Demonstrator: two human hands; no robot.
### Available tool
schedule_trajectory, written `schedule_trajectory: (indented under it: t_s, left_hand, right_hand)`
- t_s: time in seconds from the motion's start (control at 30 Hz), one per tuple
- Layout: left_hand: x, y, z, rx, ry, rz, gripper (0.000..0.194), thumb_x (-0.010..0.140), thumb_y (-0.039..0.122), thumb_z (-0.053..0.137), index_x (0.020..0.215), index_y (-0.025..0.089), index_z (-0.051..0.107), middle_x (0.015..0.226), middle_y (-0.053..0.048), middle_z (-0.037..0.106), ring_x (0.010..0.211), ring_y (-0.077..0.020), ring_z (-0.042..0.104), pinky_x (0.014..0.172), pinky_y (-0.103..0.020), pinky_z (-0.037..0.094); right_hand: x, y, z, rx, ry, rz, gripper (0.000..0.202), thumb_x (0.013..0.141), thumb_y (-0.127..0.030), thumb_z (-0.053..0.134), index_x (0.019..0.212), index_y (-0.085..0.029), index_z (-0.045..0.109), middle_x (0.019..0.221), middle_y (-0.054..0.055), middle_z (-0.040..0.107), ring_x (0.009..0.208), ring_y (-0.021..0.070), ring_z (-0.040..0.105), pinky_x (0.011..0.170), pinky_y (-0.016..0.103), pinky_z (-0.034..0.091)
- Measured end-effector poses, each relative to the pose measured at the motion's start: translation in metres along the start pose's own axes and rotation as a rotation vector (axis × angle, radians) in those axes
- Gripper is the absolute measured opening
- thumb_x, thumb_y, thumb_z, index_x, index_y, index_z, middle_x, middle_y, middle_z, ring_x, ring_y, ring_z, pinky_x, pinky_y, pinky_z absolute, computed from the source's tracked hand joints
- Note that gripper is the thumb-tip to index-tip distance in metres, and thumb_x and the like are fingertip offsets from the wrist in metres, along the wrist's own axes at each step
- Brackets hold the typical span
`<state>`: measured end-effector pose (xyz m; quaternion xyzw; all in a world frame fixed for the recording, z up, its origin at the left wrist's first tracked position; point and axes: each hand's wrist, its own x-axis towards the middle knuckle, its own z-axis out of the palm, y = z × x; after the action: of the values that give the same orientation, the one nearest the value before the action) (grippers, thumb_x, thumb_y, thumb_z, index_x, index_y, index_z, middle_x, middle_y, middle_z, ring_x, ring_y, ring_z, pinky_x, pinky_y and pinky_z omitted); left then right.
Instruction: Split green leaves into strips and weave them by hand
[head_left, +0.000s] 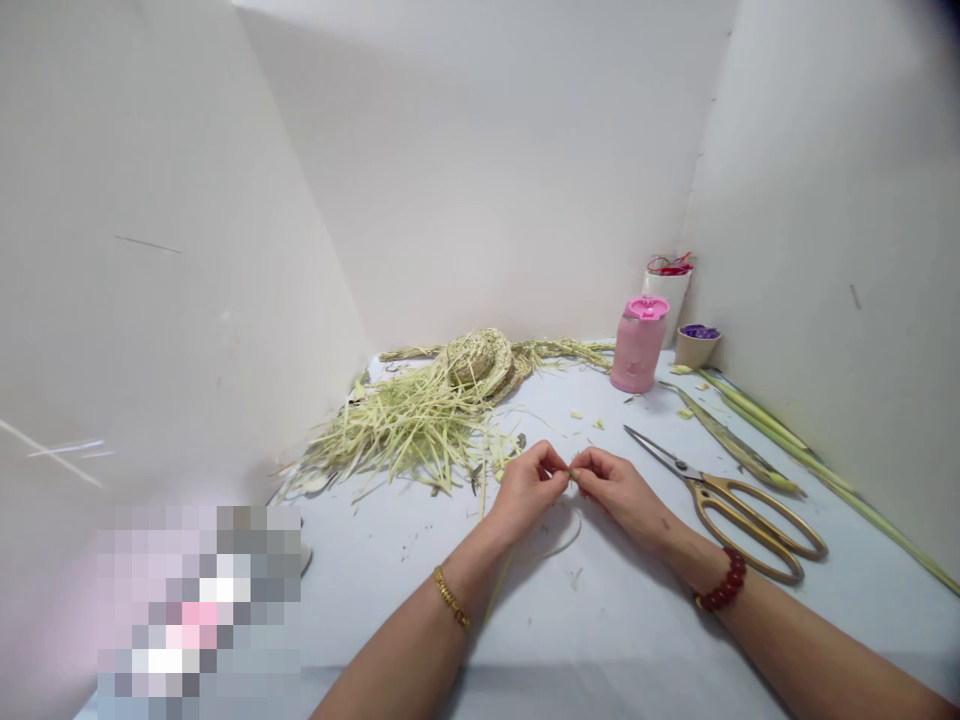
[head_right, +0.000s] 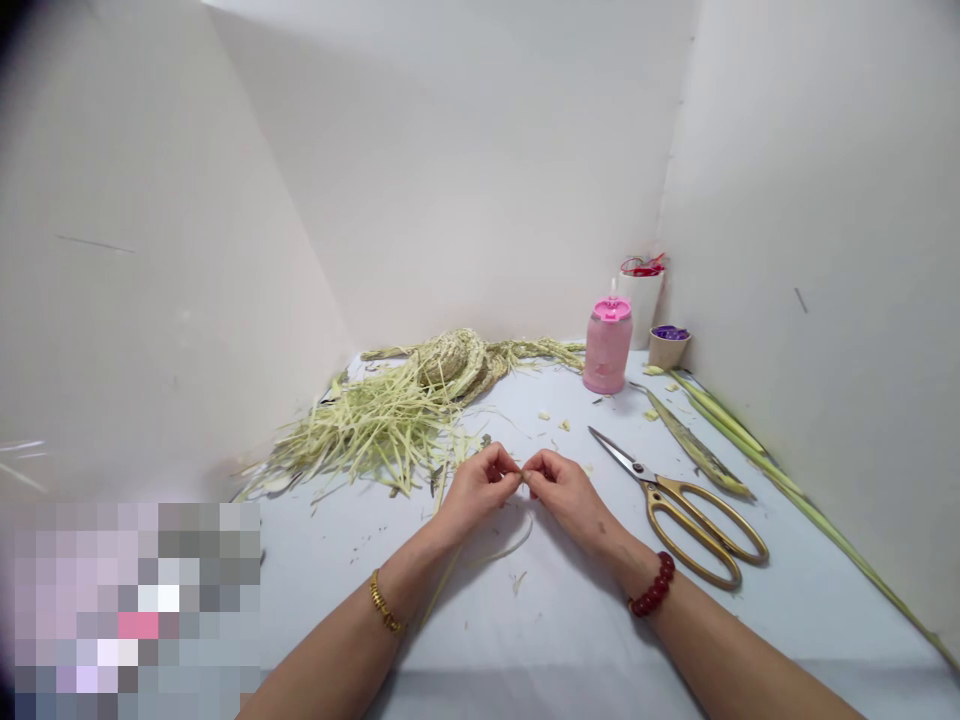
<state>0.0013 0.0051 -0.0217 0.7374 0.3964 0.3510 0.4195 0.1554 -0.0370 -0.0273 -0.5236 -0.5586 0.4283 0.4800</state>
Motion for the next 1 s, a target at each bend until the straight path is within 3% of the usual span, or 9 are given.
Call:
schedule_trajectory:
  t_s: [0.2,0.43,0.57,0.73,0.9,1.0]
  left_hand:
    - [0.002,0.003,-0.002,-0.119,-0.053,-0.057,0.008,0.069,0.021,0.058,0.074,0.017,0.054,0.070,0.002,0.056,0.060,-0.0088,0.045,0.057,-0.021,0.035]
    - [0.001,-0.001,0.000,-0.055,-0.080,-0.062,0.007,0.063,0.014,0.054,0.067,0.018,0.050,0.061,0.006,0.048,0.057,-0.0076,0.039,0.054,-0.020,0.029]
    - [-0.001,0.003,-0.002,-0.151,-0.187,-0.090,0.008,0.064,0.015,0.055,0.069,0.017,0.050,0.060,0.007,0.046,0.054,-0.0068,0.038,0.052,-0.020,0.028]
    - [0.001,0.002,-0.004,-0.176,-0.141,-0.089,0.008,0.066,0.016,0.057,0.069,0.017,0.050,0.062,0.005,0.050,0.055,-0.0070,0.040,0.053,-0.020,0.030]
    - [0.003,-0.002,-0.003,-0.159,-0.123,-0.088,0.009,0.068,0.018,0.060,0.069,0.017,0.051,0.064,0.003,0.051,0.057,-0.0074,0.041,0.054,-0.021,0.030]
    - [0.003,-0.001,-0.003,-0.183,-0.122,-0.100,0.010,0.068,0.021,0.062,0.071,0.017,0.053,0.065,0.002,0.053,0.059,-0.0082,0.043,0.057,-0.021,0.032]
  right_hand:
    - [-0.002,-0.001,0.001,0.149,-0.072,0.185,0.012,0.074,-0.030,0.054,0.077,-0.021,0.048,0.048,-0.010,0.036,0.041,0.0071,0.026,0.039,0.021,0.016]
    - [0.002,0.002,-0.005,-0.137,-0.007,-0.076,0.004,0.070,-0.022,0.051,0.069,-0.019,0.049,0.062,-0.005,0.047,0.056,0.0093,0.040,0.051,0.022,0.032]
    - [0.004,0.002,-0.015,-0.046,-0.064,0.028,0.005,0.072,-0.025,0.050,0.074,-0.020,0.050,0.053,-0.008,0.042,0.044,0.0086,0.037,0.042,0.021,0.027]
    - [0.002,-0.003,-0.017,-0.018,-0.158,0.105,0.014,0.077,-0.032,0.052,0.079,-0.019,0.055,0.051,-0.006,0.048,0.039,0.0075,0.035,0.038,0.021,0.023]
    - [0.001,-0.003,-0.011,-0.078,-0.170,0.084,0.013,0.076,-0.031,0.053,0.075,-0.019,0.054,0.048,-0.007,0.045,0.038,0.0070,0.031,0.040,0.022,0.022]
    - [0.001,-0.003,-0.011,-0.187,-0.094,-0.021,0.007,0.075,-0.025,0.049,0.071,-0.019,0.051,0.055,-0.005,0.047,0.049,0.0092,0.038,0.047,0.022,0.028]
